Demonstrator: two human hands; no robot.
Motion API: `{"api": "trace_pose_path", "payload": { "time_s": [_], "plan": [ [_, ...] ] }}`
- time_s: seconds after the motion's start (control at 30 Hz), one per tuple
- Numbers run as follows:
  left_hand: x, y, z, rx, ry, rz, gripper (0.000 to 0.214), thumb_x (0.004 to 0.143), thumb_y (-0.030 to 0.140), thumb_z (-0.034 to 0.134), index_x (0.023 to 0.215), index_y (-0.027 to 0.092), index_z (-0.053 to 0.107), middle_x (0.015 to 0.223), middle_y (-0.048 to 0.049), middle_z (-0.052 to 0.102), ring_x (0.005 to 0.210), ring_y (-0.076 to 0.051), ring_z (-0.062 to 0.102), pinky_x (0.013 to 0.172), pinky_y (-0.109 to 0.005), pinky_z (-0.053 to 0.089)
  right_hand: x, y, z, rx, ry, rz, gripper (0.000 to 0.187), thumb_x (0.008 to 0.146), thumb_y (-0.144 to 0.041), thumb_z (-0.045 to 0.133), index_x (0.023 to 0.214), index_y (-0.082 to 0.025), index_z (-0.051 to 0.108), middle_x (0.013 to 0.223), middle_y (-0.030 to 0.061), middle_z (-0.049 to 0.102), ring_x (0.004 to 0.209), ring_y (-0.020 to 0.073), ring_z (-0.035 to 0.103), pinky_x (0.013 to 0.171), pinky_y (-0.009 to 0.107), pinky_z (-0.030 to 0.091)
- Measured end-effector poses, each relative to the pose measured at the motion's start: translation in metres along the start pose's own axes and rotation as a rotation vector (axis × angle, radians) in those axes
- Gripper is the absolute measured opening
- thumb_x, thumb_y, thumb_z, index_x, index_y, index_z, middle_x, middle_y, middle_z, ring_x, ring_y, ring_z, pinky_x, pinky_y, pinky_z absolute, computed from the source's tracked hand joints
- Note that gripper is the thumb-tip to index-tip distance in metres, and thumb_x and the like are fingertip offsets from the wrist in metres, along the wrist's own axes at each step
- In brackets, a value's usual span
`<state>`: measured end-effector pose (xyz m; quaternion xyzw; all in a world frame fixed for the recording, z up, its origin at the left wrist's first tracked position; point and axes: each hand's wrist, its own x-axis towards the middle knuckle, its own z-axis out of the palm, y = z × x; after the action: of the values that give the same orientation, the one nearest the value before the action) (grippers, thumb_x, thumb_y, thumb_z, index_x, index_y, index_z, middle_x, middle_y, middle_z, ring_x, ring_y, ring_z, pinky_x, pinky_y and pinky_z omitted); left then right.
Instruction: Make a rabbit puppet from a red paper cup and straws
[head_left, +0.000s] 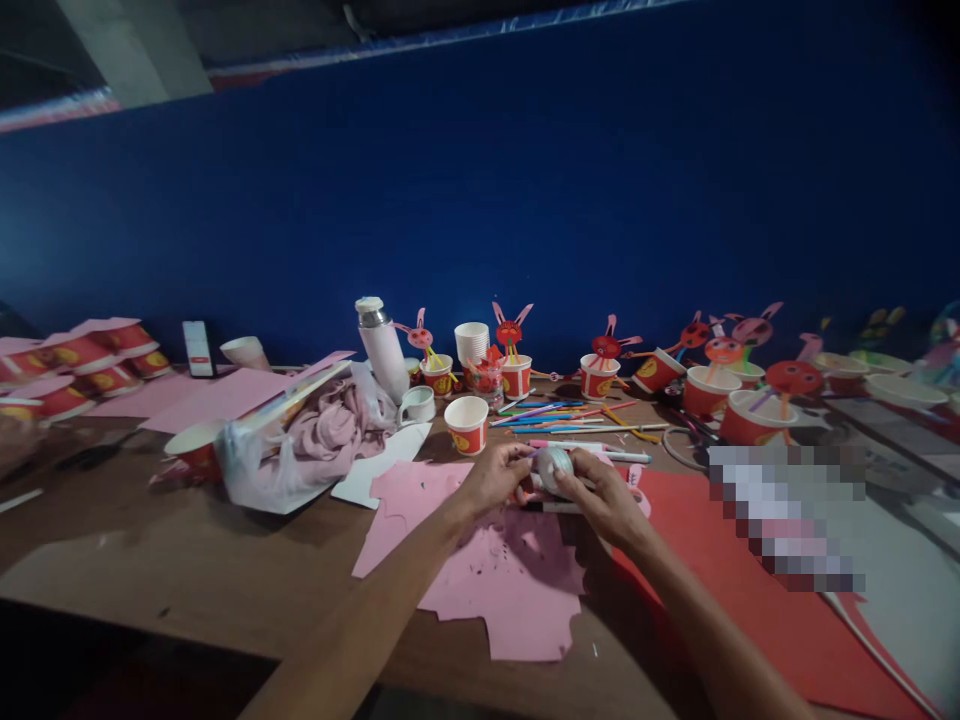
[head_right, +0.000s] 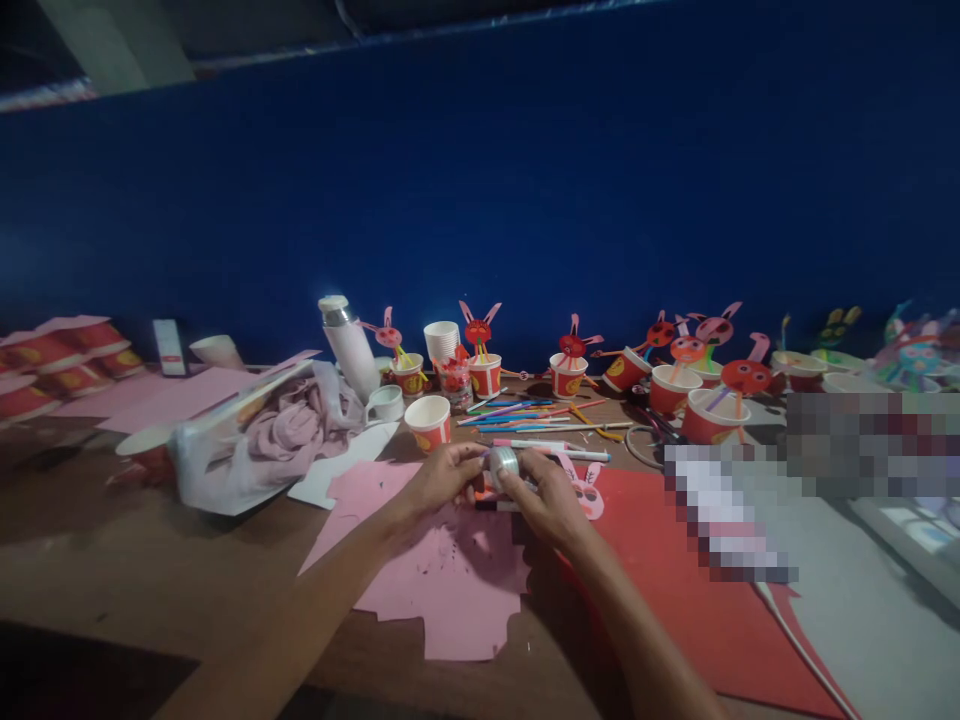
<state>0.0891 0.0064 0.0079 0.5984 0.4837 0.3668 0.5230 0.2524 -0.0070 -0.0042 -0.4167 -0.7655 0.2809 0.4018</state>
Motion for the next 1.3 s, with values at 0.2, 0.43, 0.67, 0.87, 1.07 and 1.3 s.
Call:
{"api": "trace_pose_path", "payload": {
  "time_s": [0.2,0.43,0.67,0.87,1.07,1.3],
  "plan": [
    [-0.001,0.005,-0.003,-0.162,-0.01,0.062,0.022,0.069,0.027,0.06,0.084,0.011,0.063,0.065,-0.0019,0.061,0.052,-0.008,0.053,0.048,-0.018,0.039,-0.001,-0.006,-0.002,-0.139,0.054,-0.107,0.016,0.079,-0.03,0.046,0.07,-0.018,0.052,0.07,0.0023,0.054,0.067,0.0148,0.046,0.061,0.026,0.037],
    [0.004,-0.006,-0.004,-0.351,0.042,0.069,0.029,0.066,0.034,0.063,0.081,0.01,0.063,0.057,-0.0009,0.058,0.048,-0.008,0.05,0.047,-0.02,0.038,-0.003,-0.006,-0.004,-0.178,0.06,-0.258,0.009,0.079,-0.025,0.046,0.078,-0.019,0.053,0.08,0.0054,0.055,0.074,0.0172,0.048,0.067,0.03,0.038],
    [0.006,-0.008,0.005,-0.672,0.031,0.05,0.024,0.061,0.026,0.069,0.077,0.01,0.063,0.057,-0.0003,0.058,0.05,-0.008,0.053,0.052,-0.021,0.042,-0.004,-0.01,-0.008,-0.228,0.089,-0.275,0.011,0.078,-0.027,0.045,0.076,-0.018,0.051,0.077,0.0059,0.053,0.072,0.0175,0.047,0.066,0.03,0.038],
    [0.003,-0.003,0.005,-0.692,0.005,0.009,0.02,0.065,0.025,0.066,0.076,0.01,0.06,0.058,-0.0011,0.059,0.05,-0.009,0.053,0.051,-0.021,0.043,-0.005,-0.007,-0.009,-0.197,0.153,-0.212,0.01,0.076,-0.023,0.04,0.075,-0.019,0.048,0.074,0.0037,0.052,0.069,0.0165,0.046,0.063,0.029,0.037],
    [0.002,-0.007,0.006,-0.631,-0.027,0.02,0.024,0.065,0.028,0.066,0.08,0.012,0.057,0.06,-0.0003,0.058,0.048,-0.007,0.051,0.048,-0.019,0.04,-0.006,-0.002,-0.007,-0.148,0.191,-0.151,0.014,0.078,-0.027,0.037,0.068,-0.02,0.043,0.065,0.0002,0.048,0.06,0.0136,0.043,0.056,0.026,0.035],
    [-0.002,-0.001,0.008,-0.73,-0.056,-0.028,0.014,0.07,0.022,0.061,0.078,0.011,0.058,0.057,0.0005,0.056,0.045,-0.007,0.051,0.044,-0.019,0.04,-0.003,0.002,-0.003,-0.202,0.227,-0.047,0.013,0.074,-0.025,0.042,0.063,-0.019,0.043,0.059,-0.0019,0.045,0.055,0.0116,0.041,0.051,0.023,0.031]
  ]
}}
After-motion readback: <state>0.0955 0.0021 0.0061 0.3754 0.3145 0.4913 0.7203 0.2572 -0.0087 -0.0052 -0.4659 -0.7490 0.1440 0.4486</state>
